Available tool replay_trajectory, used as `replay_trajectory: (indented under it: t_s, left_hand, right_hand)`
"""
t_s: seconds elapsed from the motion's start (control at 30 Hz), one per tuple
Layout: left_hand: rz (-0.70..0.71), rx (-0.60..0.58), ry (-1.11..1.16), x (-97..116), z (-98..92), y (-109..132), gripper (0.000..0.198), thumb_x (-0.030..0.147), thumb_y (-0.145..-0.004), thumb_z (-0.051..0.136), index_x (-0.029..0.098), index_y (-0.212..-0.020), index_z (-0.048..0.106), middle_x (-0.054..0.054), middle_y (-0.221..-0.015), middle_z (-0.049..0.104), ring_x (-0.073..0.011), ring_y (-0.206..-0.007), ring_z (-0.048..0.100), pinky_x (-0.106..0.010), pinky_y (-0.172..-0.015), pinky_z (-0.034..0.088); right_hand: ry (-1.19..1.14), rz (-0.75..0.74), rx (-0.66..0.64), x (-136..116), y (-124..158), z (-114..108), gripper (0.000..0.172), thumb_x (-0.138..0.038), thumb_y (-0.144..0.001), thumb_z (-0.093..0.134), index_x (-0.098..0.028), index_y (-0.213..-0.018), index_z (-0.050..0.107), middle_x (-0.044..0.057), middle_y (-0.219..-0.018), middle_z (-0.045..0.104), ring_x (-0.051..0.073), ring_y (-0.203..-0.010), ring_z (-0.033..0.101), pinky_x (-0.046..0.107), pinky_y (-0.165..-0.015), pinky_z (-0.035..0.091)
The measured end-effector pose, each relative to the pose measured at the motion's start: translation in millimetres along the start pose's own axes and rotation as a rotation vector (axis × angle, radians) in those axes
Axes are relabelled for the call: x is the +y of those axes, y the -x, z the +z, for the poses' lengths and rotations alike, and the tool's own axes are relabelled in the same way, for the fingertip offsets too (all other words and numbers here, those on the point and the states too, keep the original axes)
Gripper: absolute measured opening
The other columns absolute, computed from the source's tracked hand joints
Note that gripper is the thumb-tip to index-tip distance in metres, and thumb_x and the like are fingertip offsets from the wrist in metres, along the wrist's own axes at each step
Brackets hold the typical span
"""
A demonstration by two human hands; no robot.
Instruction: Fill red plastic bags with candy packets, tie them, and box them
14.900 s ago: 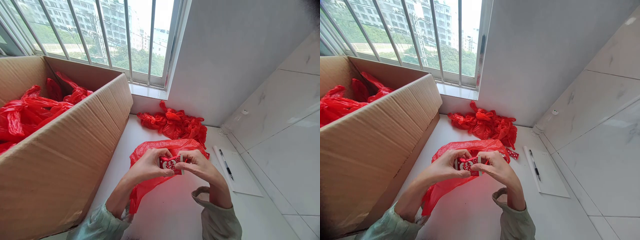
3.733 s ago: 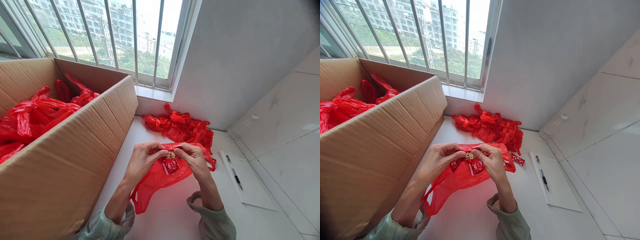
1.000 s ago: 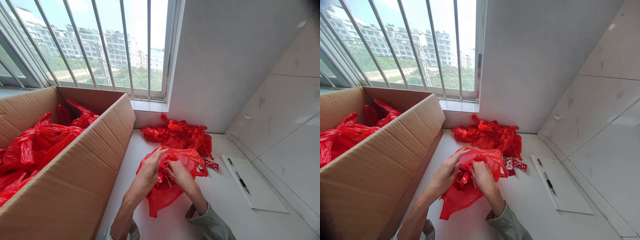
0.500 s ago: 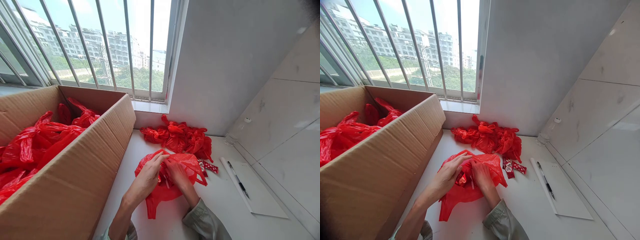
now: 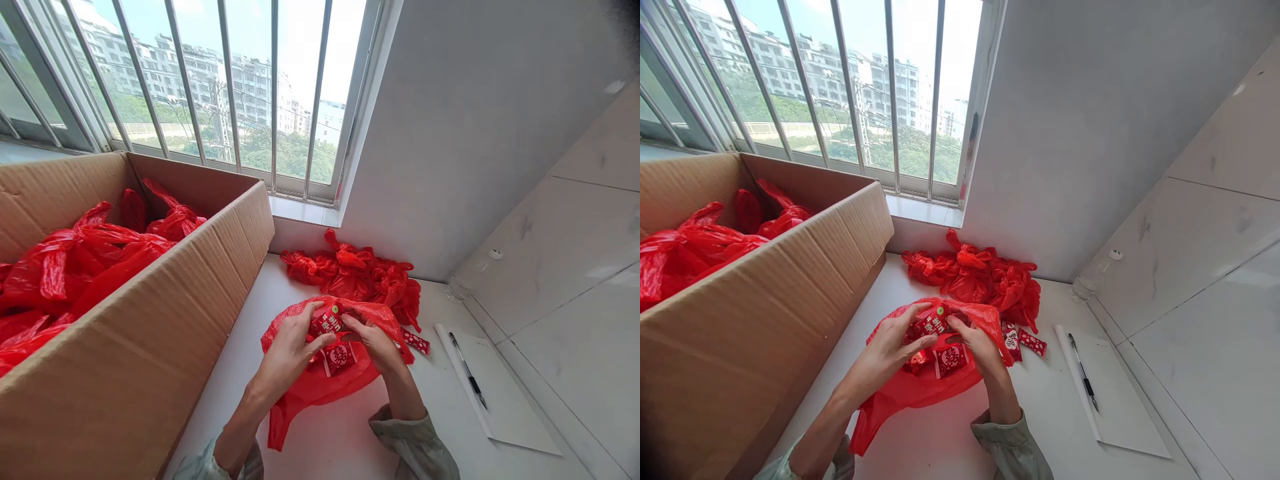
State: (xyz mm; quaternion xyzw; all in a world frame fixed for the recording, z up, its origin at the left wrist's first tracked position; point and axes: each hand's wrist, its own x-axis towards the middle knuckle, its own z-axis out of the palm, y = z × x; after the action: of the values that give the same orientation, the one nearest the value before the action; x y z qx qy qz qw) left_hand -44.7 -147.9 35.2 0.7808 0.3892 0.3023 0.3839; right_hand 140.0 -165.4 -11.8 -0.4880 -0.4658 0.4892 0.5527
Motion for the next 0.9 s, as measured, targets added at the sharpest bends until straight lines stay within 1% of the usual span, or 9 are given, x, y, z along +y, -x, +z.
replay_trajectory:
  t_s: [0.03, 0.1, 0.23, 0.3, 0.37, 0.43, 0.5, 0.7, 0.9]
  left_hand:
    - [0.001, 0.007, 0.024, 1, -0.4, 0, 0.041, 0.035, -0.088, 0.06, 0.023, -0.127, 0.055, -0.003, -0.11, 0.071, -0.0227, -0.101, 0.065, -0.034, -0.088, 0.049]
    - [-0.006, 0.025, 0.049, 2, -2.2, -1, 0.038, 0.033, -0.086, 0.061, 0.024, -0.122, 0.058, -0.001, -0.105, 0.072, -0.0208, -0.095, 0.066, -0.031, -0.082, 0.05]
    - [-0.002, 0.031, 0.075, 4, -6.2, 0, 0.037, 0.031, -0.084, 0.064, 0.026, -0.12, 0.06, -0.001, -0.114, 0.07, -0.0203, -0.102, 0.064, -0.028, -0.081, 0.049]
    - [0.001, 0.012, 0.105, 4, -6.9, 1, 0.036, 0.03, -0.084, 0.063, 0.026, -0.119, 0.059, 0.0, -0.11, 0.071, -0.0194, -0.101, 0.064, -0.027, -0.081, 0.049]
    - [-0.018, -0.002, 0.126, 5, -6.6, 1, 0.029, 0.031, -0.086, 0.061, 0.024, -0.114, 0.059, 0.001, -0.098, 0.072, -0.0183, -0.09, 0.066, -0.027, -0.077, 0.049]
    - [-0.05, -0.001, 0.123, 5, -5.6, 1, 0.022, 0.034, -0.087, 0.059, 0.023, -0.106, 0.057, 0.002, -0.087, 0.071, -0.0164, -0.073, 0.064, -0.026, -0.067, 0.048]
    - [-0.072, 0.002, 0.134, 4, -4.5, 0, 0.02, 0.036, -0.087, 0.058, 0.023, -0.101, 0.054, 0.003, -0.083, 0.07, -0.0148, -0.063, 0.061, -0.026, -0.059, 0.045]
    - [-0.053, -0.062, 0.287, 2, -3.8, -1, 0.034, 0.041, -0.082, 0.066, 0.021, -0.106, 0.055, -0.003, -0.103, 0.067, -0.0143, -0.068, 0.063, -0.024, -0.058, 0.048]
    - [-0.069, -0.14, 0.342, -1, -4.2, -1, 0.032, 0.034, -0.079, 0.068, 0.02, -0.105, 0.057, -0.002, -0.1, 0.066, -0.0109, -0.062, 0.058, -0.022, -0.055, 0.046]
  right_hand:
    - [-0.057, 0.016, -0.018, -5, 2, 2, 0.042, -0.051, -0.073, 0.072, -0.02, -0.102, 0.073, 0.007, -0.092, 0.073, 0.023, -0.083, 0.068, 0.033, -0.066, 0.056]
    - [-0.055, 0.033, -0.055, -13, 5, 6, 0.042, -0.052, -0.073, 0.073, -0.022, -0.102, 0.072, 0.005, -0.093, 0.072, 0.022, -0.084, 0.067, 0.031, -0.067, 0.056]
    - [-0.026, 0.021, -0.09, -20, 8, 6, 0.038, -0.052, -0.074, 0.072, -0.023, -0.098, 0.071, 0.003, -0.089, 0.071, 0.02, -0.083, 0.066, 0.031, -0.072, 0.054]
    - [0.0, 0.019, -0.091, -20, 8, 5, 0.037, -0.053, -0.074, 0.072, -0.022, -0.095, 0.071, 0.003, -0.085, 0.07, 0.018, -0.078, 0.065, 0.031, -0.071, 0.053]
    - [0.023, 0.019, -0.081, -19, 7, 3, 0.037, -0.053, -0.073, 0.072, -0.021, -0.092, 0.071, 0.002, -0.08, 0.069, 0.017, -0.071, 0.063, 0.029, -0.067, 0.052]
    - [0.043, 0.009, -0.066, -20, 7, 2, 0.037, -0.053, -0.074, 0.071, -0.02, -0.089, 0.07, 0.001, -0.076, 0.068, 0.014, -0.065, 0.06, 0.028, -0.064, 0.05]
    - [0.065, -0.013, -0.063, -22, 8, 2, 0.035, -0.052, -0.076, 0.07, -0.019, -0.087, 0.069, 0.001, -0.075, 0.066, 0.013, -0.062, 0.058, 0.026, -0.061, 0.049]
    - [0.124, -0.079, -0.128, -28, 11, 0, 0.028, -0.045, -0.085, 0.062, -0.018, -0.09, 0.068, 0.0, -0.078, 0.064, 0.012, -0.066, 0.054, 0.023, -0.06, 0.043]
    - [0.182, -0.117, -0.154, -34, 16, -3, 0.024, -0.042, -0.086, 0.061, -0.019, -0.09, 0.069, -0.002, -0.074, 0.062, 0.012, -0.065, 0.052, 0.022, -0.06, 0.04]
